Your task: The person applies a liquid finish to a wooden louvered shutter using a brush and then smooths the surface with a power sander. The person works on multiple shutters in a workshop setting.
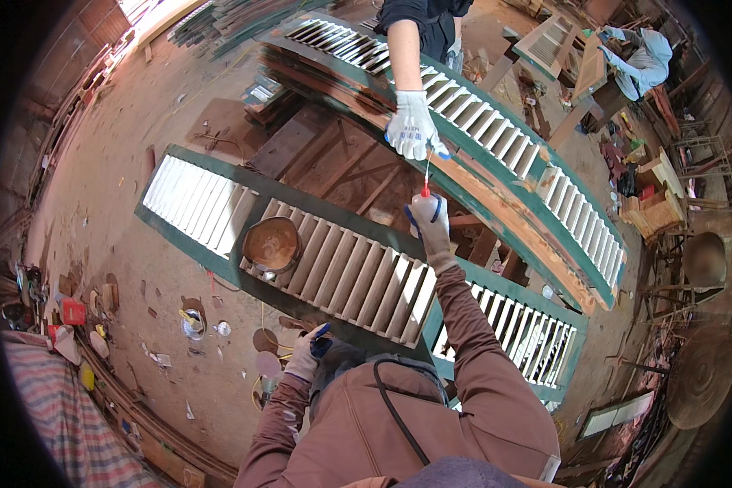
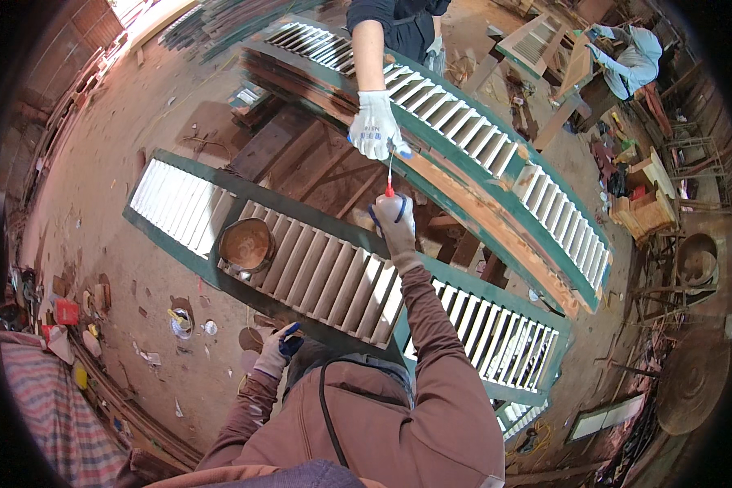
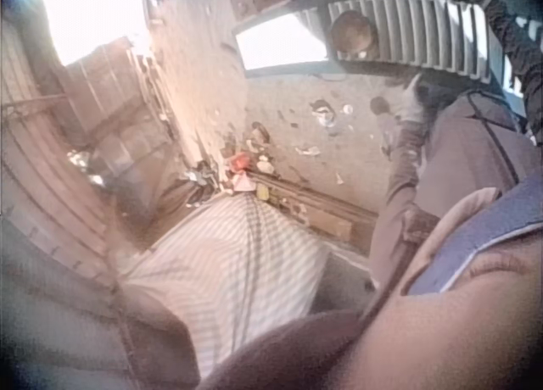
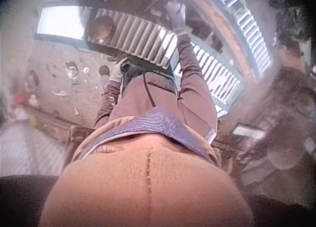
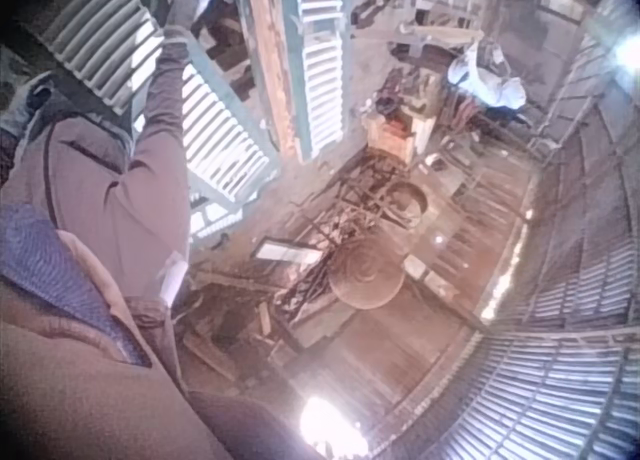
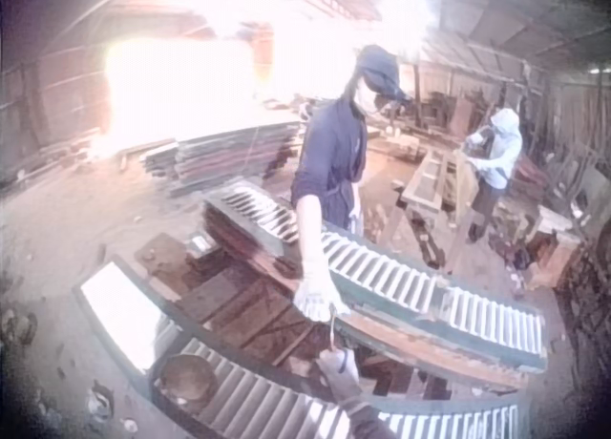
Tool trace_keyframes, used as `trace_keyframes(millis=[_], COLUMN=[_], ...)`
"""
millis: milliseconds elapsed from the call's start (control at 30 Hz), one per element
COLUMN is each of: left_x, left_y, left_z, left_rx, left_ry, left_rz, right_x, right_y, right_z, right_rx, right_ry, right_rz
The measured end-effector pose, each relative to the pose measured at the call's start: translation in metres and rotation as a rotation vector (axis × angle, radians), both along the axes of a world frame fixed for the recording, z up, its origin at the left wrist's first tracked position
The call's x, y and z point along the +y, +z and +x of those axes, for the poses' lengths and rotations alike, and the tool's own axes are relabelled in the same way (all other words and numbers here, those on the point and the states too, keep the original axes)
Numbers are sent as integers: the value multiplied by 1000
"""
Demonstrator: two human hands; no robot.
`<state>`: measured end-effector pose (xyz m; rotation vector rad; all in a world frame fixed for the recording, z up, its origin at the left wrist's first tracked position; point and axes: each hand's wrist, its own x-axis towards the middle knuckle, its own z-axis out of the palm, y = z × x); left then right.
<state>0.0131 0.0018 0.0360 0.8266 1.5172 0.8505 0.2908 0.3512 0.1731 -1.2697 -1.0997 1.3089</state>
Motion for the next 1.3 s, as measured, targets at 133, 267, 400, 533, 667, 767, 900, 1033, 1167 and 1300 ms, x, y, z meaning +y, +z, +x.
trace_keyframes(millis=[133,267,400,533,667,767,900,1033,1167,1300], left_x=[-3,0,1,8,7,3,6,8,-3,1], left_y=[-6,-12,9,27,30,21,25,20,-3,-4], left_z=[-3,-4,-1,3,5,1,7,8,-5,1], left_rx=[32,86,114,187,123,155,274,86,-176,-357], left_ry=[-8,-36,-70,-98,-54,-74,-72,16,145,265], left_rz=[72,105,77,102,116,94,203,152,16,-82], right_x=[3,11,-7,-20,-32,-39,-43,-39,-42,-86], right_y=[-7,-24,-27,-31,-29,-26,-26,-20,1,-43], right_z=[-2,-1,-8,-2,3,10,9,-6,-30,-18], right_rx=[-90,-122,-22,-160,-42,-41,-93,-83,-34,-171], right_ry=[0,-13,14,-57,-44,-45,-60,-99,-84,22], right_rz=[72,174,76,145,48,46,49,50,27,48])
